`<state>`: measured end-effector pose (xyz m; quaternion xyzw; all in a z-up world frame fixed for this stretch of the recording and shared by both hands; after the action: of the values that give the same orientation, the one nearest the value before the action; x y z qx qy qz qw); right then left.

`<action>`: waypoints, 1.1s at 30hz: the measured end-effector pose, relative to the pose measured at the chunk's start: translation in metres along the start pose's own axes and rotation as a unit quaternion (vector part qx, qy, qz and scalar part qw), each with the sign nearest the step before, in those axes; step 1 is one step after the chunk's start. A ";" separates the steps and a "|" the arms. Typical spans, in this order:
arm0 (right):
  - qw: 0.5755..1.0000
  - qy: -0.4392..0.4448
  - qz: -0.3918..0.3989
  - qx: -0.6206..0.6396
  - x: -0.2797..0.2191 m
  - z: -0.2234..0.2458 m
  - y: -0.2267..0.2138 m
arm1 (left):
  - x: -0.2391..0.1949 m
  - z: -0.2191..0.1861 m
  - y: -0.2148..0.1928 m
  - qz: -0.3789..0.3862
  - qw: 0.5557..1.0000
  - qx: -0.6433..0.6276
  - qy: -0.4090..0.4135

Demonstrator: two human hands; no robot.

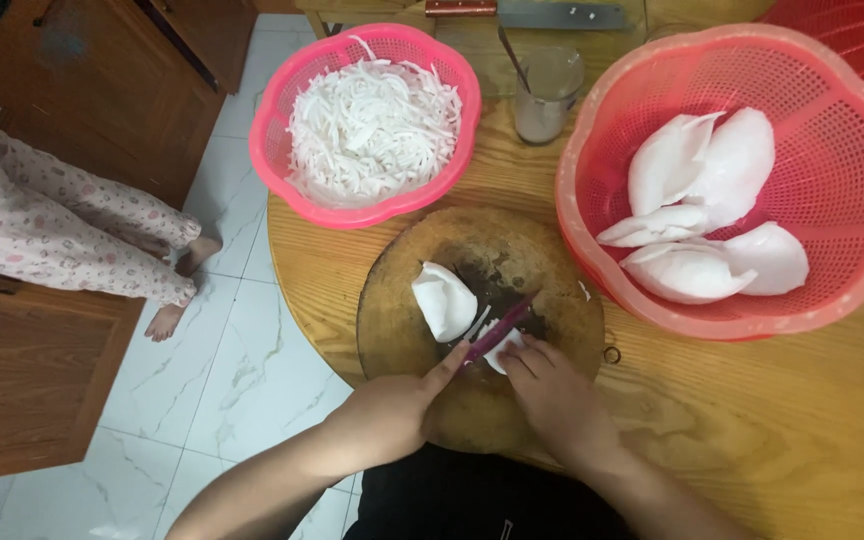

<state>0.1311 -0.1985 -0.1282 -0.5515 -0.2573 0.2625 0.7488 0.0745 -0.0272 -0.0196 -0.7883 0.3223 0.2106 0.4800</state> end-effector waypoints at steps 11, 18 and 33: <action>0.997 -0.061 0.010 -0.040 0.007 -0.003 0.006 | -0.013 0.003 0.002 -0.074 0.997 0.013 0.018; 0.997 -0.069 0.020 -0.018 0.003 -0.008 0.010 | -0.004 0.001 0.016 -0.081 0.994 0.039 0.054; 0.998 -0.062 0.010 -0.021 0.001 -0.003 0.002 | -0.006 -0.002 0.018 -0.053 0.998 0.030 0.012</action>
<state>0.1341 -0.1994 -0.1304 -0.5527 -0.3031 0.2975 0.7170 0.0575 -0.0332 -0.0260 -0.7919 0.2920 0.1662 0.5099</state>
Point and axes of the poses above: each hand's wrist, its own x-axis towards the middle knuckle, its own y-axis out of the palm, z = x × y, the point moved 6 cm from there along x, towards the middle knuckle, and after that the axes turned 8 degrees about y, right-handed, at the moved point
